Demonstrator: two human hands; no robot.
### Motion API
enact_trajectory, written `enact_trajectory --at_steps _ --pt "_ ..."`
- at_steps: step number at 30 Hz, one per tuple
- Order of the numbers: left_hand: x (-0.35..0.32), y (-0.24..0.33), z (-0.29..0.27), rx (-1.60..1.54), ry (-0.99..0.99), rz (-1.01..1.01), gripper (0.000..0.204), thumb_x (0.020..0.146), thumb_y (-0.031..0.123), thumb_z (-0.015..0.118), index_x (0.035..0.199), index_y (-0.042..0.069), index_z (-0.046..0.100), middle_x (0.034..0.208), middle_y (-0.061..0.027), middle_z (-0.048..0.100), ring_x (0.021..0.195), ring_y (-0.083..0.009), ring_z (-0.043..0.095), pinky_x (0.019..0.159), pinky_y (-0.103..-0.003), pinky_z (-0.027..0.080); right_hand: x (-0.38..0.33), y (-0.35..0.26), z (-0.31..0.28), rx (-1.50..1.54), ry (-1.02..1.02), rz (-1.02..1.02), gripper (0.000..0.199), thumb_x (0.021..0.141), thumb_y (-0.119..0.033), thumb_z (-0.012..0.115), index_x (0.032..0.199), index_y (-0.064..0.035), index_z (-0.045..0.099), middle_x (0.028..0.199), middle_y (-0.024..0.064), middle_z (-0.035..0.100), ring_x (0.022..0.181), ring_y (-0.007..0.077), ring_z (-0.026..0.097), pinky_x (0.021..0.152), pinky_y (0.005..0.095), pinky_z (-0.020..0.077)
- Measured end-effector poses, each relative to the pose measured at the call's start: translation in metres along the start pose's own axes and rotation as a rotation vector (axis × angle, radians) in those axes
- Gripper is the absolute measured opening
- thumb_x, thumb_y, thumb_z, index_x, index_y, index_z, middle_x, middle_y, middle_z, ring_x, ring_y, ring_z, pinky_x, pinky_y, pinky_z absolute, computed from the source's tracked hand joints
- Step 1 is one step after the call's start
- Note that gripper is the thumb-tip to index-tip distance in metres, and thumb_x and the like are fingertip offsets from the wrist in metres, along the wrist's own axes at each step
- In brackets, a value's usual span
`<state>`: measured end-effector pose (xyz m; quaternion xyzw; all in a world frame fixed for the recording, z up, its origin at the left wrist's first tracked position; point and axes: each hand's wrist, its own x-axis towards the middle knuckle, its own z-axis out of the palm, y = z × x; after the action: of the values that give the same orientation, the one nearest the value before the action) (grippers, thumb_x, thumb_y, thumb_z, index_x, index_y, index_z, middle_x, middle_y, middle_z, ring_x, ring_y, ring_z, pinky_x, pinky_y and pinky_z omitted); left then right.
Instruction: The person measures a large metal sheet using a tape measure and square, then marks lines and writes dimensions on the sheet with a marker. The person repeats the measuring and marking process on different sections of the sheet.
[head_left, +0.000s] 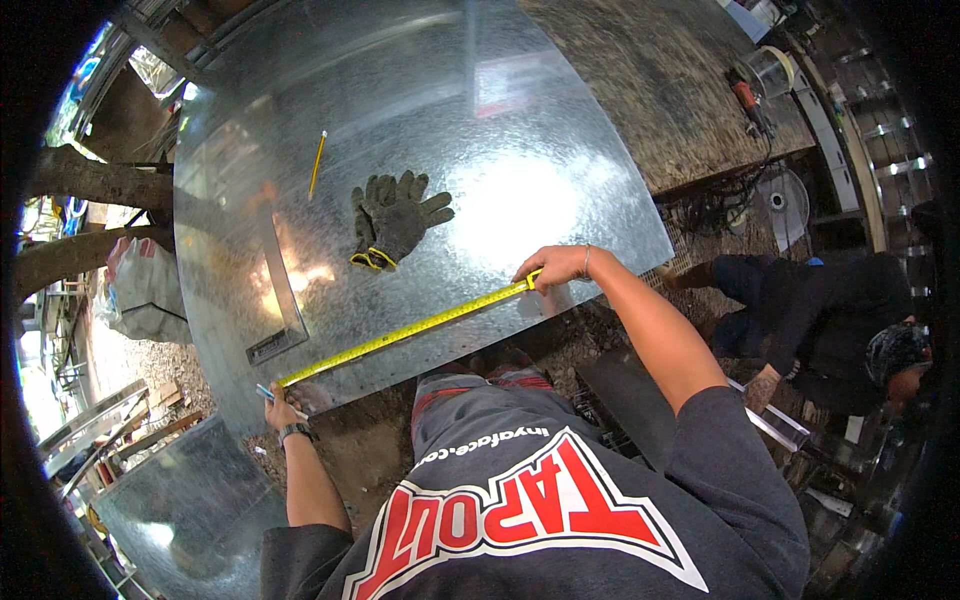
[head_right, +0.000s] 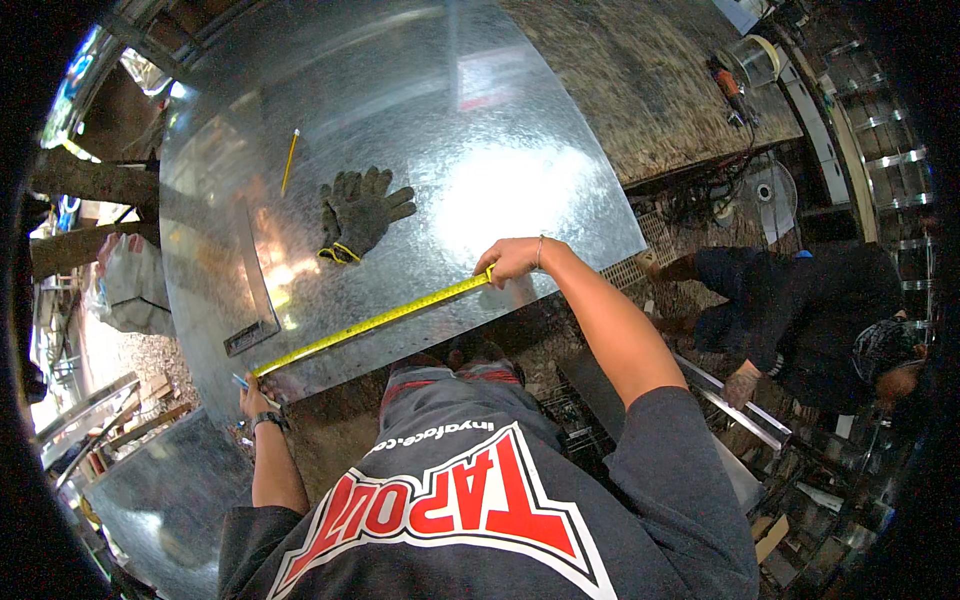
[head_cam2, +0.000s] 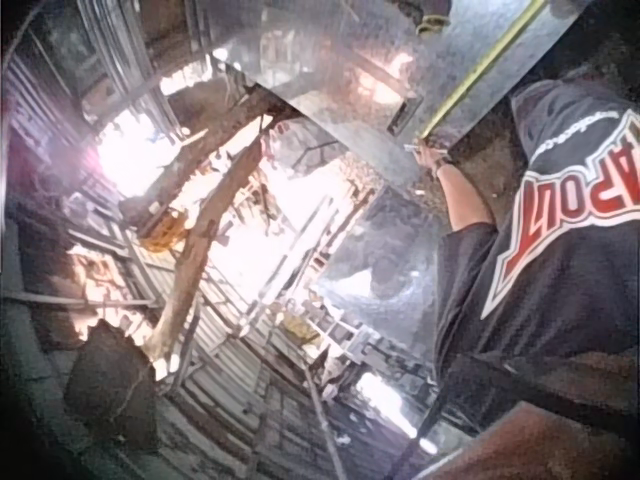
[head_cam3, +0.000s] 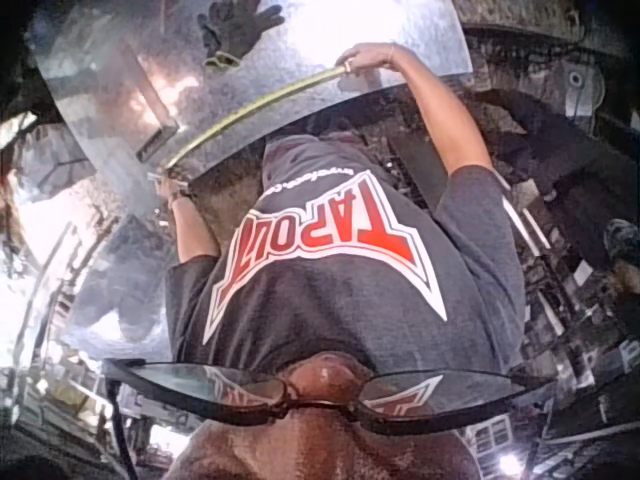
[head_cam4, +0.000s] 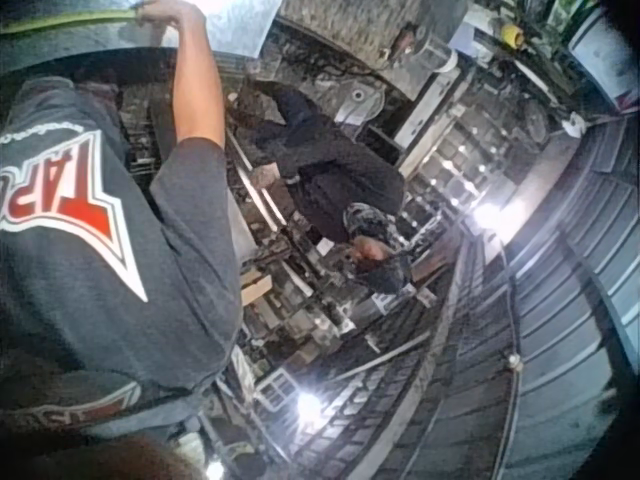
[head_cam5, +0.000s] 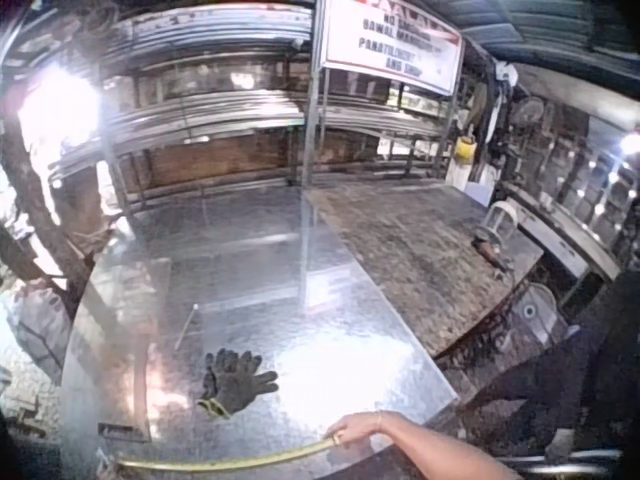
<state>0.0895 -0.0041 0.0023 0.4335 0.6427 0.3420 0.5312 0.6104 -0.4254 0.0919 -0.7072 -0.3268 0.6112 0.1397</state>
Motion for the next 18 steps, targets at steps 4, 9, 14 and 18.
enact_trajectory --at_steps 4,9,14,18 --pt "-0.004 0.007 0.006 0.039 0.075 -0.072 0.026 0.091 0.03 0.075 0.096 0.009 0.062 0.069 -0.0021 0.06 0.048 -0.0124 0.051 0.038 -0.029 0.04 -0.001 0.004 -0.001 0.037 0.005 -0.059 0.063 0.068 -0.014 0.072 0.131 -0.0172 0.067 0.128 0.0108 0.067 0.115 0.0269 0.061 0.094 0.0394 0.0501" --pt "-0.007 0.008 0.005 0.006 0.091 -0.102 0.024 0.091 0.029 0.075 0.096 0.009 0.062 0.069 -0.0029 0.06 0.047 -0.0125 0.05 0.038 -0.029 0.041 -0.003 -0.002 -0.005 0.018 -0.052 0.02 0.07 0.066 -0.014 0.072 0.135 -0.0231 0.064 0.132 0.011 0.065 0.119 0.0273 0.06 0.097 0.0397 0.0488" --pt "-0.006 -0.001 -0.009 -0.084 0.022 -0.123 0.02 0.09 0.024 0.076 0.094 0.01 0.062 0.065 -0.0031 0.059 0.047 -0.0148 0.053 0.038 -0.032 0.043 -0.009 -0.014 -0.001 -0.142 -0.019 0.011 0.071 0.066 -0.017 0.07 0.136 -0.0237 0.064 0.124 0.009 0.069 0.11 0.0271 0.064 0.094 0.0404 0.0501" --pt "-0.024 0.014 0.012 -0.195 -0.054 -0.092 0.017 0.088 0.02 0.077 0.096 0.011 0.064 0.067 -0.0013 0.059 0.05 -0.0155 0.055 0.038 -0.031 0.042 -0.011 0.007 0.012 -0.128 0.047 -0.05 0.071 0.071 -0.014 0.067 0.141 -0.0185 0.057 0.128 0.0112 0.065 0.106 0.0269 0.065 0.092 0.0417 0.052"
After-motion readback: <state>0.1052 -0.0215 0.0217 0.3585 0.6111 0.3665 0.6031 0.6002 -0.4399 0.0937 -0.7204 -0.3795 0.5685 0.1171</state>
